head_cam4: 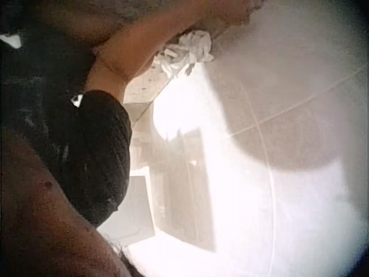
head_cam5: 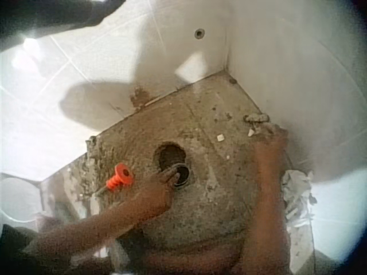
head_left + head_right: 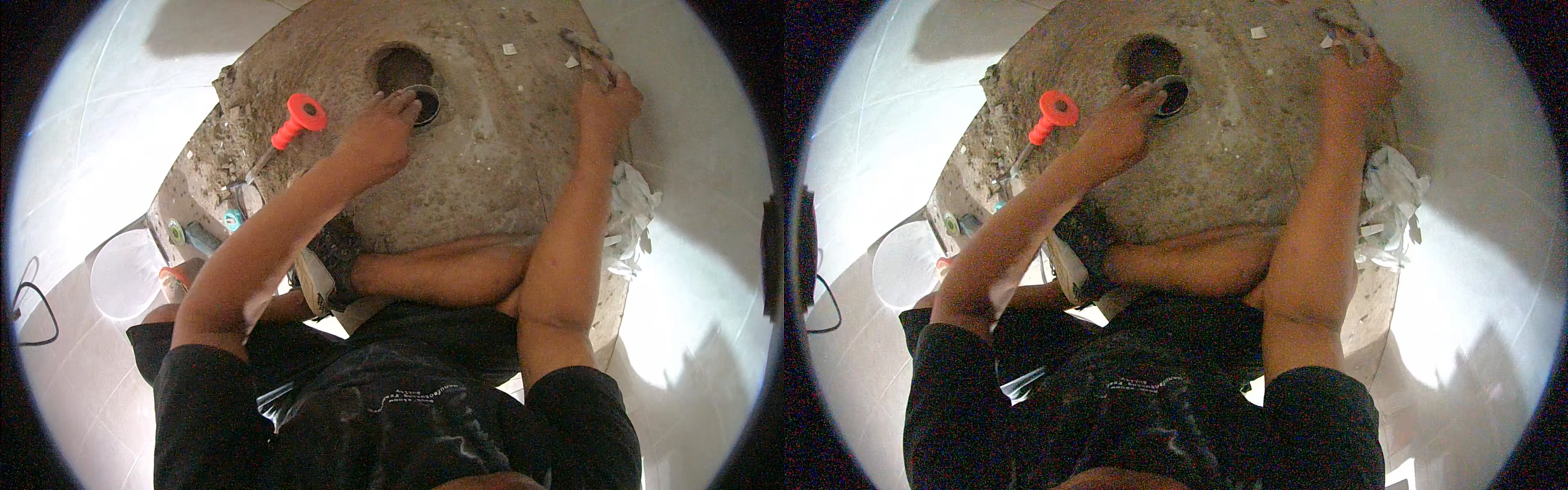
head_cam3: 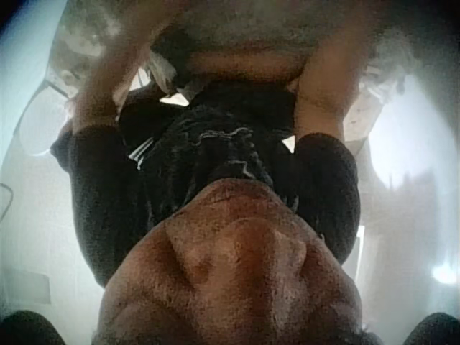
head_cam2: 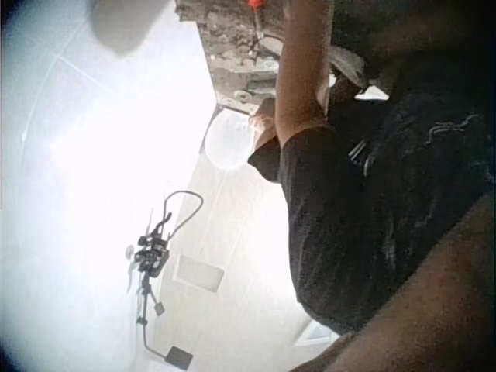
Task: The person uses an angle grinder to cut the concrete floor around a pipe and then breaks the material away using a hammer and chisel, reaching into the hole to remove debris by hand.
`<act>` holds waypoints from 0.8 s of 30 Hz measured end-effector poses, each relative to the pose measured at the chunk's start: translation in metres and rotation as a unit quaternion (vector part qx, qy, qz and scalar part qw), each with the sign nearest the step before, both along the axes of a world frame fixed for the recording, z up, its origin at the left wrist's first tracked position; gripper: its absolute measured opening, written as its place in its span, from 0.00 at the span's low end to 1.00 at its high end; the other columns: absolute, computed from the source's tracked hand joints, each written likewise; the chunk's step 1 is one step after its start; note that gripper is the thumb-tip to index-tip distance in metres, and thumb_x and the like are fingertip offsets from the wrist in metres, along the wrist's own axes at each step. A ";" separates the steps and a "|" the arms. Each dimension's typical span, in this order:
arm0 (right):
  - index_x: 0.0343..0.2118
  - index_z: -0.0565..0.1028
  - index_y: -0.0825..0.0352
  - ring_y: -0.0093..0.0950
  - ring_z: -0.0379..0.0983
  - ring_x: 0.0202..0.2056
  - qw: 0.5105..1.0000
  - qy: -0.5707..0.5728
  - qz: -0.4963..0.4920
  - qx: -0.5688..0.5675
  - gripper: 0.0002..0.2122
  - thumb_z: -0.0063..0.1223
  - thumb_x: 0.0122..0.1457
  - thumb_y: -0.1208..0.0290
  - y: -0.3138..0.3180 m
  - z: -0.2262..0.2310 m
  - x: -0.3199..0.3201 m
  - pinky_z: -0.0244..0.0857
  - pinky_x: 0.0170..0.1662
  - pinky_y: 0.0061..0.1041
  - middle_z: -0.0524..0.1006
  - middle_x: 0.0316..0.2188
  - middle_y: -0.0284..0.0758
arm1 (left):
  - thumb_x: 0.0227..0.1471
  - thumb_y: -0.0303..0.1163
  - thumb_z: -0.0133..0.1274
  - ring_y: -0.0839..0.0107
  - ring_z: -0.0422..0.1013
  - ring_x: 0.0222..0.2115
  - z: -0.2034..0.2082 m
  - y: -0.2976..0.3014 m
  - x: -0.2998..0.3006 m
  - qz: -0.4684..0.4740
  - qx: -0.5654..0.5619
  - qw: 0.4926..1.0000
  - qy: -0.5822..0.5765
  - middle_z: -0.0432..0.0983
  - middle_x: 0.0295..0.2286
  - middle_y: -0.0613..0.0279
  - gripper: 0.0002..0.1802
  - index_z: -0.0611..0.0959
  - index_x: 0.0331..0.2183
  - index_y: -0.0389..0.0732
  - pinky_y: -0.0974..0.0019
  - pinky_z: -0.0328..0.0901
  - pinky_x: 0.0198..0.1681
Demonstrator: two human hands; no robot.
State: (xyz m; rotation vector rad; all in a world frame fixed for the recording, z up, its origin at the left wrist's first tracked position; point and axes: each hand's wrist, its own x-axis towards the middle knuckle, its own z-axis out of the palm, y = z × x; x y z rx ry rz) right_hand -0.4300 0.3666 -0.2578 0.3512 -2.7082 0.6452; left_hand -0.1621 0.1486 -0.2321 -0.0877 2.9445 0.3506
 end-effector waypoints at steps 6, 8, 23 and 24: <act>0.42 0.81 0.65 0.38 0.73 0.41 0.996 -0.034 0.006 -0.083 0.19 0.66 0.50 0.57 0.007 -0.002 -0.009 0.67 0.46 0.34 0.78 0.39 0.44 | 0.49 0.27 0.48 0.49 0.65 0.55 -0.030 0.007 -0.035 0.033 0.029 0.975 -0.217 0.66 0.54 0.39 0.23 0.74 0.48 0.30 0.50 0.59 0.58; 0.42 0.80 0.66 0.38 0.73 0.40 0.992 -0.061 0.006 -0.109 0.20 0.66 0.49 0.58 0.005 0.006 -0.005 0.67 0.45 0.35 0.78 0.39 0.45 | 0.51 0.29 0.47 0.49 0.64 0.56 -0.038 0.009 -0.035 0.022 0.009 0.981 -0.195 0.65 0.55 0.40 0.23 0.74 0.49 0.30 0.51 0.59 0.59; 0.43 0.78 0.63 0.40 0.69 0.41 0.988 -0.093 0.030 -0.120 0.19 0.62 0.51 0.59 0.005 0.006 -0.002 0.64 0.48 0.39 0.76 0.36 0.43 | 0.51 0.26 0.47 0.46 0.73 0.45 -0.079 -0.001 -0.042 0.022 0.008 0.997 -0.068 0.69 0.50 0.41 0.21 0.72 0.49 0.32 0.50 0.70 0.47; 0.43 0.78 0.63 0.40 0.69 0.42 0.989 -0.093 0.030 -0.113 0.18 0.62 0.51 0.59 0.003 0.008 0.000 0.64 0.48 0.39 0.76 0.36 0.43 | 0.52 0.26 0.47 0.46 0.73 0.45 -0.080 -0.002 -0.042 0.021 0.008 0.997 -0.073 0.69 0.50 0.41 0.20 0.72 0.48 0.32 0.50 0.70 0.47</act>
